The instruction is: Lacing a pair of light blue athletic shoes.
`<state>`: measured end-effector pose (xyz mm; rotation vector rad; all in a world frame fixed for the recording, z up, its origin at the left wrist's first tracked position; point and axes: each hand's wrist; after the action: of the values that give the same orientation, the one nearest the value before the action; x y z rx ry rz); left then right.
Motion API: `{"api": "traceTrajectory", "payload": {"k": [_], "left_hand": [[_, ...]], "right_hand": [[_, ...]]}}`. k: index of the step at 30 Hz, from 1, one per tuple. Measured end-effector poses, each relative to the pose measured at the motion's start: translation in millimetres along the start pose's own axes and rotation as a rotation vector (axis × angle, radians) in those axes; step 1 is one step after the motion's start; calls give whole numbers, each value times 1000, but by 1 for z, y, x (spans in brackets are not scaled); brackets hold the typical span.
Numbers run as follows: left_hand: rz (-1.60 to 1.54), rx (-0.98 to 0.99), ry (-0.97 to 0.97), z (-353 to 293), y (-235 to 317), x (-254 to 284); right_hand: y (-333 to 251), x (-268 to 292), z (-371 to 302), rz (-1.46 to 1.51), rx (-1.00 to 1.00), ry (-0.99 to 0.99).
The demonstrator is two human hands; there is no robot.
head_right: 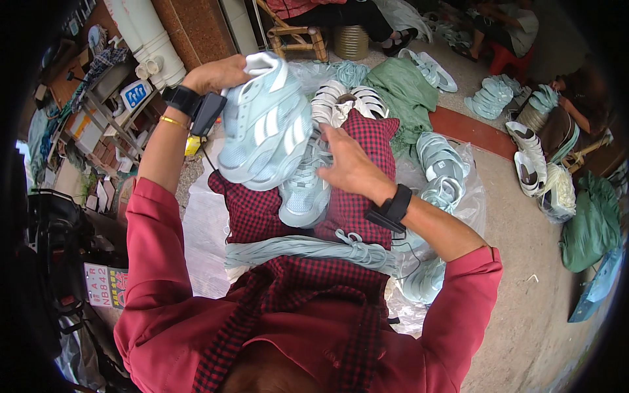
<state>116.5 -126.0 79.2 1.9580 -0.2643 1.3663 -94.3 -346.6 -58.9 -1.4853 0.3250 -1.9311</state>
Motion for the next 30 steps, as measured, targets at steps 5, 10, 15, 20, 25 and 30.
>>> {"api": "traceTrajectory", "payload": {"k": [5,10,15,20,25,30], "left_hand": [[301,74,27,39,21,-21],[248,160,-65,46,22,-89],[-137,148,-229,34,-8,-92],[-180,118,-144,-12,24,-57],[-354,-10,-53,-22,0,-59],[-467,91,112,-36,19,-41]], "right_hand": [[-1,10,3,237,-104,17],[-24,32,-4,143,-198,-43],[-1,-6,-3,332,-191,0],[-7,-3,-5,387,-282,46],[-4,-14,-9,221,-132,93],[7,-18,-8,232,-93,118]]}}
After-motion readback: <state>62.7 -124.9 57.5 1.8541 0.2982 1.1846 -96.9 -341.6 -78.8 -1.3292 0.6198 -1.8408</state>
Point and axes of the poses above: each hand's wrist, its own z-axis towards the middle knuckle, its own x-axis out of the back of the hand, y = z × x, and after that the axes turned 4 degrees about x, right-handed
